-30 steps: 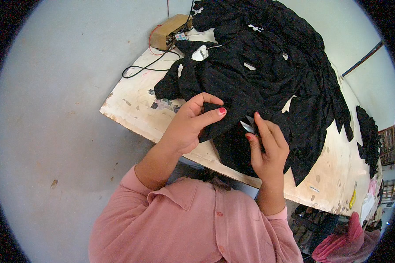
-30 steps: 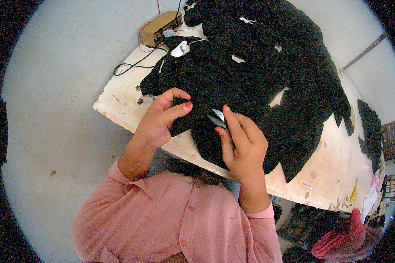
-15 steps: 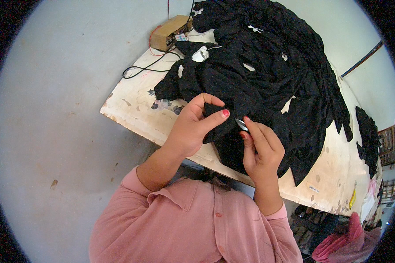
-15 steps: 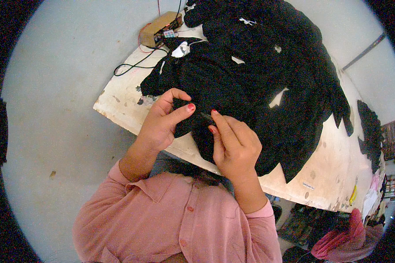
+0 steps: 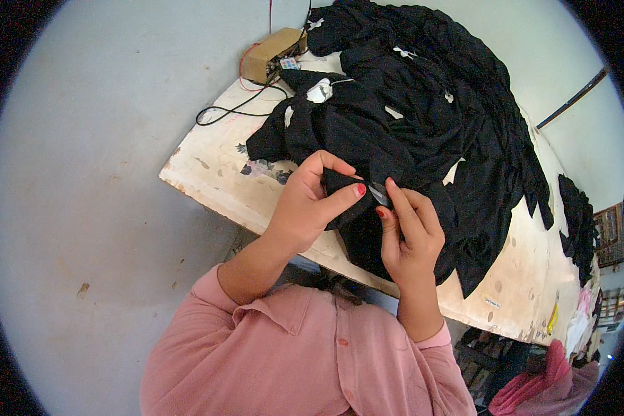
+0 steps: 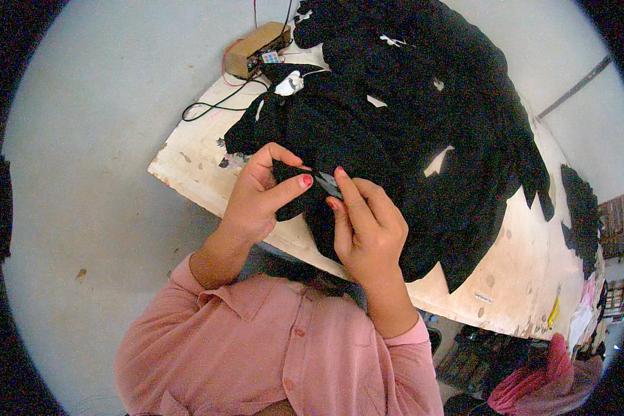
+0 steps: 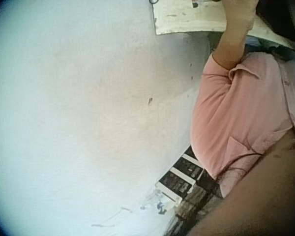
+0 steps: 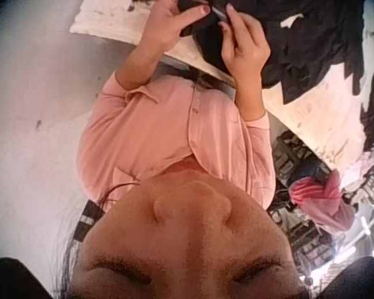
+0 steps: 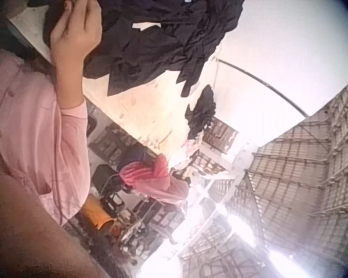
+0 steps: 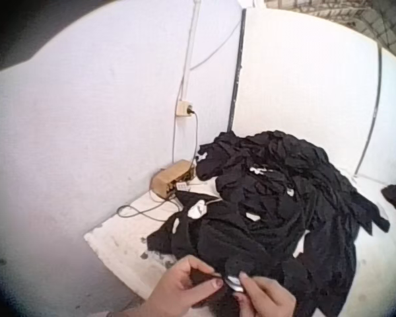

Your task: The person uses small scissors to trim loose threads and edges from a black garment laid on a white table. The person repeatedly lifts and repositions the fabric to access different areas, cutting small sections along seams and edges.

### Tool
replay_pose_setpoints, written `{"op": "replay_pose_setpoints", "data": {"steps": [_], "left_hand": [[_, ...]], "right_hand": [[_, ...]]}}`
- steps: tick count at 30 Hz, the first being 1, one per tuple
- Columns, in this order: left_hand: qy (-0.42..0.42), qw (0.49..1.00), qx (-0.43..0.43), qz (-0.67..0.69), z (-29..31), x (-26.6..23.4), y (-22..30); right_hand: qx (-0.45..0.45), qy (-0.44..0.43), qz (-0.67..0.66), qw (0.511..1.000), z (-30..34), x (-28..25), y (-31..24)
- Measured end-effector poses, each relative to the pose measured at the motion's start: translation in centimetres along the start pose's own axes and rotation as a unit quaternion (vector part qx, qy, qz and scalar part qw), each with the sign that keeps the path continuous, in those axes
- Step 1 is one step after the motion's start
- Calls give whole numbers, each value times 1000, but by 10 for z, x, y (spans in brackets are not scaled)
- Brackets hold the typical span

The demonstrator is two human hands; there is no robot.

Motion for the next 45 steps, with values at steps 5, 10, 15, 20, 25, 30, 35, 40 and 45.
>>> {"op": "replay_pose_setpoints", "data": {"steps": [5,10,15,20,25,30,35,40,45], "left_hand": [[3,999,11,-37,0,-1,0],[-21,999,-2,-35,1,0,-1],[-89,994,-34,-61,3,6,11],[-108,955,152,-230,-2,-11,21],[-48,810,269,-519,4,-14,36],[26,849,152,-506,12,-29,31],[-44,981,-187,0,38,-29,-3],[-26,996,-78,-34,32,-21,1],[-13,994,-106,31,31,-22,1]], "right_hand": [[-2,-16,10,1000,-2,0,-2],[2,-28,-6,1000,-8,-8,1],[76,-68,-230,968,-38,-11,29],[206,-266,-302,892,-32,5,52],[5,-62,-32,998,-30,-4,22],[-186,33,86,978,-11,-5,-3],[-249,30,81,965,9,5,-14],[-242,-7,58,969,15,12,-21],[-160,-50,-28,985,19,8,-16]]}}
Point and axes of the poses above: each hand's wrist, its own z-axis away from the middle knuckle, its own x-axis out of the palm, y = z × x, the point moved 4 cm from there along -z, towards the middle knuckle, and after that the axes turned 1 degree about -z, right-handed, at the moved point
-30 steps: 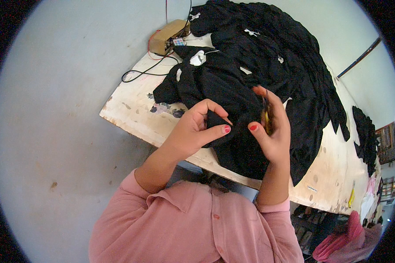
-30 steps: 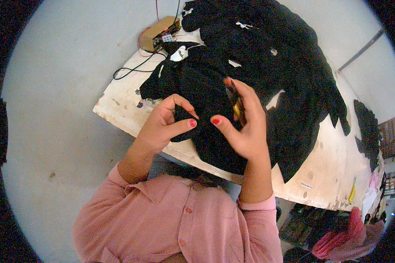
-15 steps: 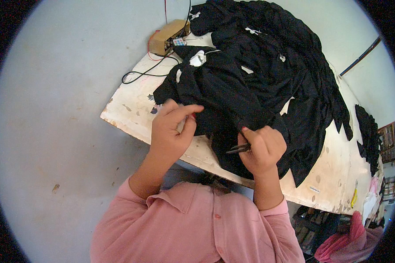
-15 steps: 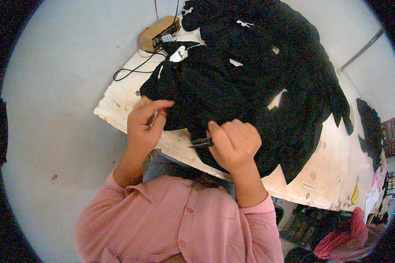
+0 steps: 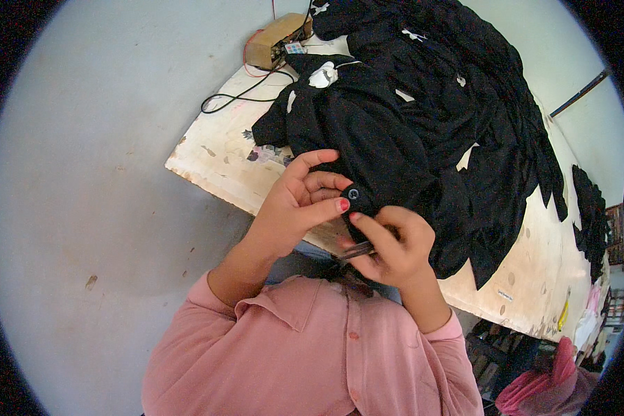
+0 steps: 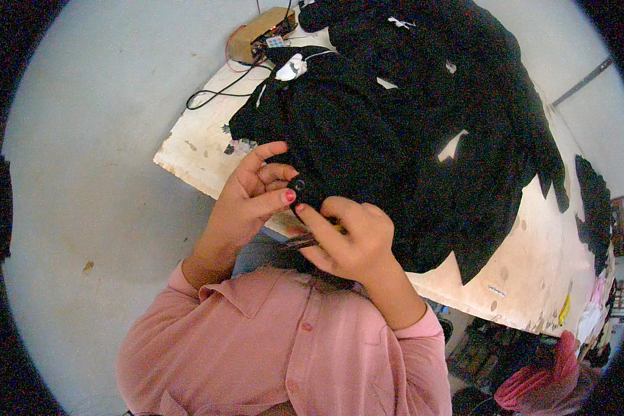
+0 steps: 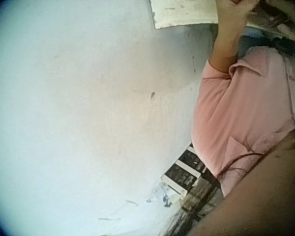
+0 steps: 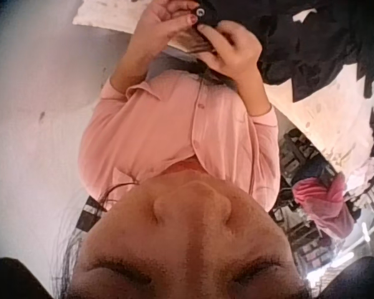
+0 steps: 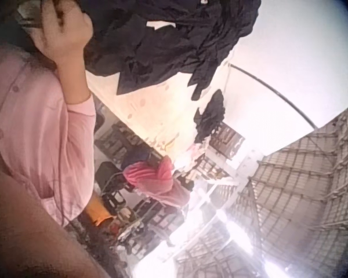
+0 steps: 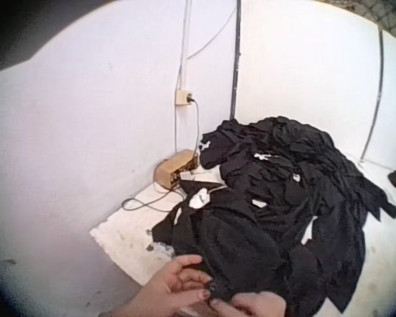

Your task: The person uses small scissors to trim loose threads and edges from a black garment laid on a white table. The person repeatedly lifts and repositions the fabric to access different areas, cutting small sections along seams and edges.

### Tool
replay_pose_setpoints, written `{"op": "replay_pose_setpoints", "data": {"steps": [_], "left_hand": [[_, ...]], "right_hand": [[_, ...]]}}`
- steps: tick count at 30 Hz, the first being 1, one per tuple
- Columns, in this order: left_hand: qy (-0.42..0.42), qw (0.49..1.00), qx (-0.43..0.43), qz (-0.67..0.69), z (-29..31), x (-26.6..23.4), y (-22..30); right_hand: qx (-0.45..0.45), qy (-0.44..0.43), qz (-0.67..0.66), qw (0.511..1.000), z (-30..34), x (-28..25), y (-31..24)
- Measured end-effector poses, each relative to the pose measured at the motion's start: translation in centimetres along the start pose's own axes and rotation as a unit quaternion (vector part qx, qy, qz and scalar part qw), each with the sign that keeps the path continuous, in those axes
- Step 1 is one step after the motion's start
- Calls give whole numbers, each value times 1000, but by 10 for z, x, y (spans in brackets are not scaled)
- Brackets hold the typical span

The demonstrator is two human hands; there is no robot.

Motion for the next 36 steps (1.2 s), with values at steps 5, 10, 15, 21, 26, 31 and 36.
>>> {"op": "replay_pose_setpoints", "data": {"steps": [5,10,15,21,26,31,36], "left_hand": [[33,984,-66,160,5,-1,-10],[-33,964,-97,246,3,-4,-26],[-56,942,-112,311,5,-7,-29],[-79,925,-138,344,7,0,-23],[-89,927,-132,340,9,1,-23],[-113,914,-142,364,9,-1,-25],[-131,901,-144,387,8,-3,-23]], "right_hand": [[198,-35,-40,979,3,-17,21],[199,-57,-61,976,-6,-22,23],[202,-90,-91,971,-12,-13,12],[102,-106,-80,986,-22,-8,8],[83,-118,-77,987,-27,-3,7],[68,-120,-64,988,-29,-1,7],[132,-67,-115,982,-19,3,19]]}}
Point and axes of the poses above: each hand's wrist, its own z-axis away from the middle knuckle, its own x-axis out of the palm, y = z × x, the point moved 4 cm from there along -z, towards the middle knuckle, and after that the axes turned 1 degree about -z, right-handed, at the moved point
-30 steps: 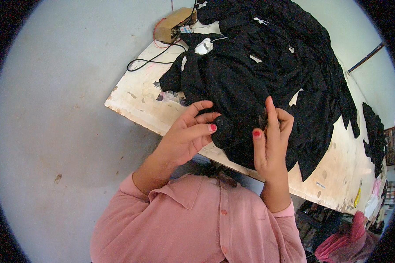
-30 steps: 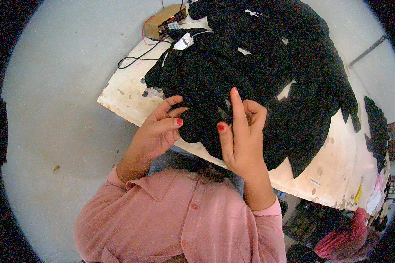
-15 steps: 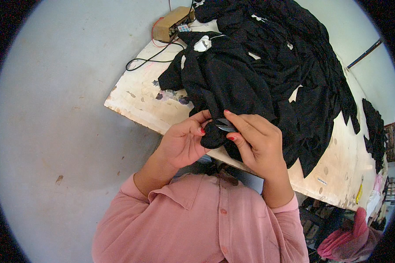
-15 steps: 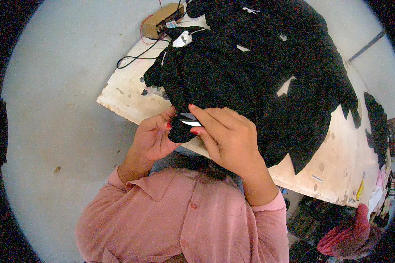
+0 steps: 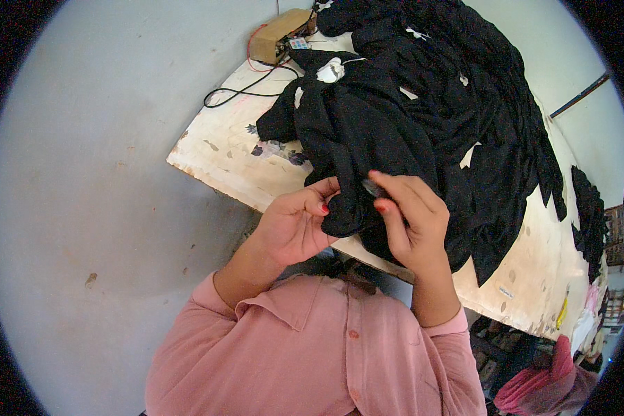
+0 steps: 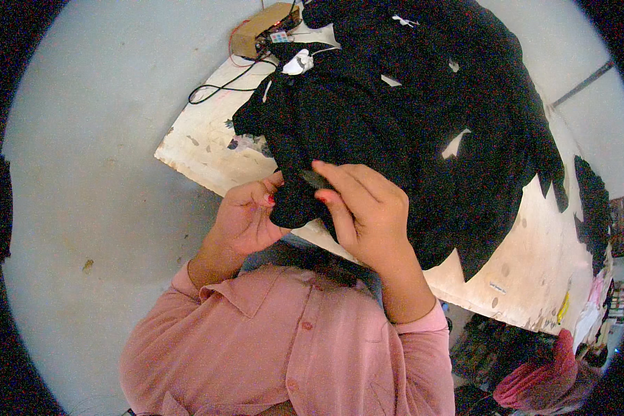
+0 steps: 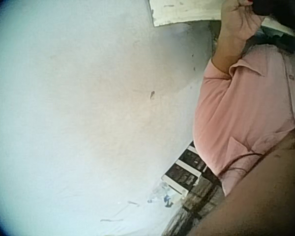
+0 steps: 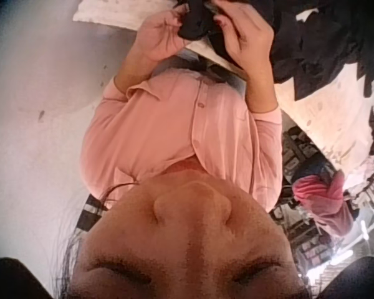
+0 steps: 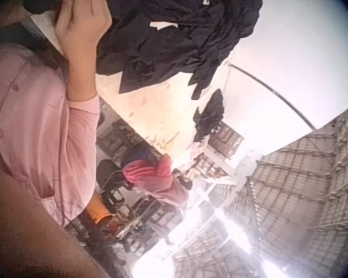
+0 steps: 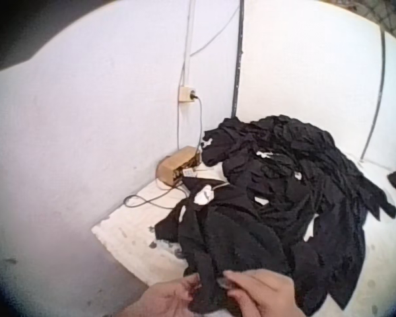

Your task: The person uses small scissors to trim loose threads and edges from a black garment laid on a white table. The person repeatedly lifts and repositions the fabric to access different areas, cutting small sections along seams and edges.

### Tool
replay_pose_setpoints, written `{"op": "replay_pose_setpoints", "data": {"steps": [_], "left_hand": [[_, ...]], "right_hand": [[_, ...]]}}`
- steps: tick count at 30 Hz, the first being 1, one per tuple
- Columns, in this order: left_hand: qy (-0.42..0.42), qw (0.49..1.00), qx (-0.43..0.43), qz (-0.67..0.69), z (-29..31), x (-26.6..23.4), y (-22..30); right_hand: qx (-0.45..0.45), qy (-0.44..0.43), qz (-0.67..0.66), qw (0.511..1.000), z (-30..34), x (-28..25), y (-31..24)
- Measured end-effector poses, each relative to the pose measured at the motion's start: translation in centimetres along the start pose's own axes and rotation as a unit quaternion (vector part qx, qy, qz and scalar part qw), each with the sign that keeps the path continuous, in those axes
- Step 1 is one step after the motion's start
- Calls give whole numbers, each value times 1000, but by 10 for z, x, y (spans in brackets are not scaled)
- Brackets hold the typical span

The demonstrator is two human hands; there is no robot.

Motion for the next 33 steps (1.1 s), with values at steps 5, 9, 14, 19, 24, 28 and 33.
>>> {"op": "replay_pose_setpoints", "data": {"steps": [5,9,14,19,24,28,33], "left_hand": [[-36,999,-8,5,1,7,0],[97,908,208,-351,-8,6,20],[78,659,318,-677,-28,37,43],[-17,807,115,-579,-49,47,31],[-5,820,115,-561,-67,60,27],[102,835,165,-514,-80,66,48],[112,855,102,-496,-78,68,37]], "right_hand": [[-39,25,5,999,0,4,-21],[114,87,-57,988,11,7,7],[305,123,-387,861,21,2,23],[331,185,-532,757,20,-6,26],[329,179,-538,755,21,-14,28],[330,170,-532,761,33,-15,42],[364,223,-539,726,38,-22,50]]}}
Point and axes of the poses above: each hand's wrist, its own z-axis away from the middle knuckle, its own x-axis out of the palm, y = z × x, the point moved 4 cm from there along -z, towards the middle knuckle, and after that the axes turned 1 degree about -z, right-handed, at the moved point
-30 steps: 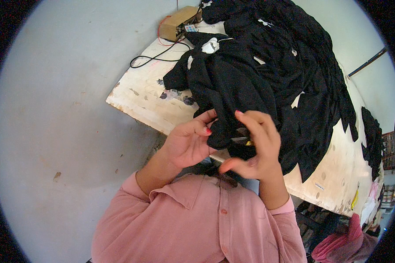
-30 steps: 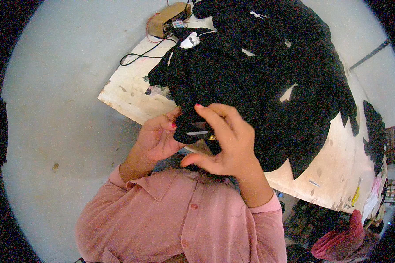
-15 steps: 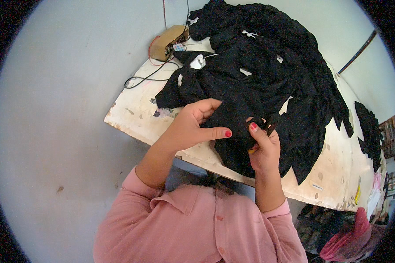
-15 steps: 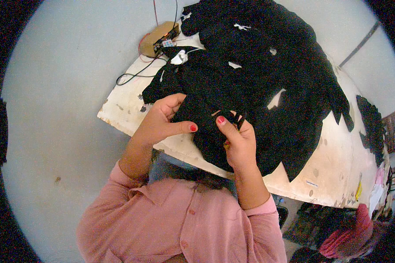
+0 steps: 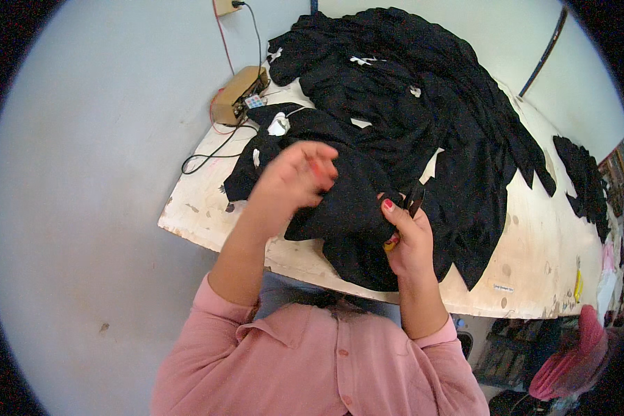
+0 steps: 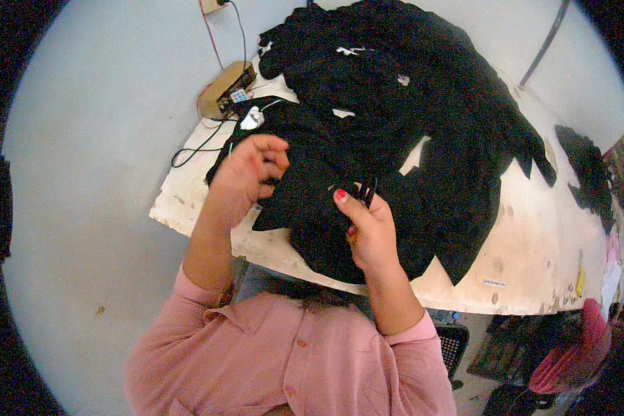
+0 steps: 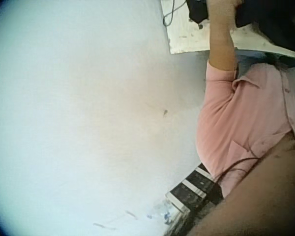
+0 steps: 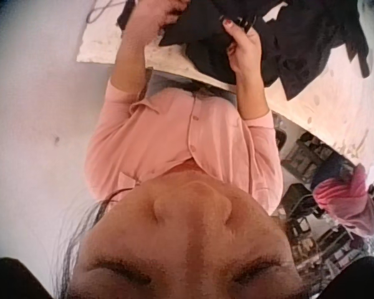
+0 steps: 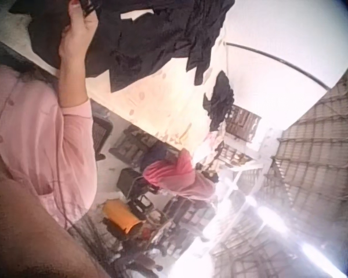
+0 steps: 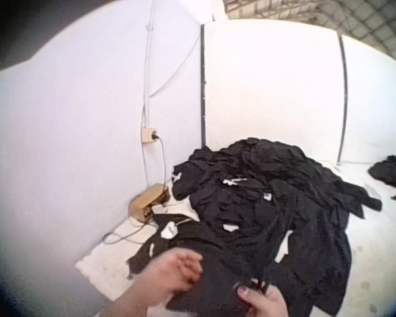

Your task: The person uses small scissors to trim loose threads and edges from a black garment laid on a white table. The person repeatedly lifts and repositions the fabric to access different areas, cutting small sections along seams and edges.

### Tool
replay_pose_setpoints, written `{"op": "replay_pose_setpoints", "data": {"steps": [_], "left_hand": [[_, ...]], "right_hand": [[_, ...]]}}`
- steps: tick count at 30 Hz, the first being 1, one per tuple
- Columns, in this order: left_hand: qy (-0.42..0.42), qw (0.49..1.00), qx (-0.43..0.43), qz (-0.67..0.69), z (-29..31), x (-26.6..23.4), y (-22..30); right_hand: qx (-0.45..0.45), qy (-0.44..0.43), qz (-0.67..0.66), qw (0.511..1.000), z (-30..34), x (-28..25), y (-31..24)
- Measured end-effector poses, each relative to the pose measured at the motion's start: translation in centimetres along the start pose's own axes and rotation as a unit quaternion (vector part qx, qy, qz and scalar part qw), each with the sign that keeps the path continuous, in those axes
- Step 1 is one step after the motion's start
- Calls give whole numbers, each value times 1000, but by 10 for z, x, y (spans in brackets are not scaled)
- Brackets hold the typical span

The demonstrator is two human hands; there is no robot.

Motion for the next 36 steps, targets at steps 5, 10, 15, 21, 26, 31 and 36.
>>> {"op": "replay_pose_setpoints", "data": {"steps": [5,10,15,21,26,31,36], "left_hand": [[41,830,267,-487,10,9,-29],[219,766,332,-504,-16,-31,-30],[287,695,420,-509,-20,-47,44],[-61,973,181,-127,3,-24,113],[-24,973,128,-191,-5,-42,90],[-30,981,85,-172,-2,-46,83],[-133,894,76,-422,0,-42,70]], "right_hand": [[-72,30,45,996,-4,-8,-23],[-166,89,49,981,-1,-5,-51],[-208,186,-34,960,-7,-23,-76],[-323,204,141,913,-4,-52,-105],[-316,180,123,923,-6,-59,-99],[-297,157,88,938,-7,-66,-93],[-297,168,64,938,-7,-66,-95]]}}
Point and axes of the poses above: each hand's wrist, its own z-axis away from the middle knuckle, its own x-axis out of the palm, y = z × x, the point moved 4 cm from there along -z, towards the middle knuckle, and after that the axes turned 1 degree about -z, right-handed, at the moved point
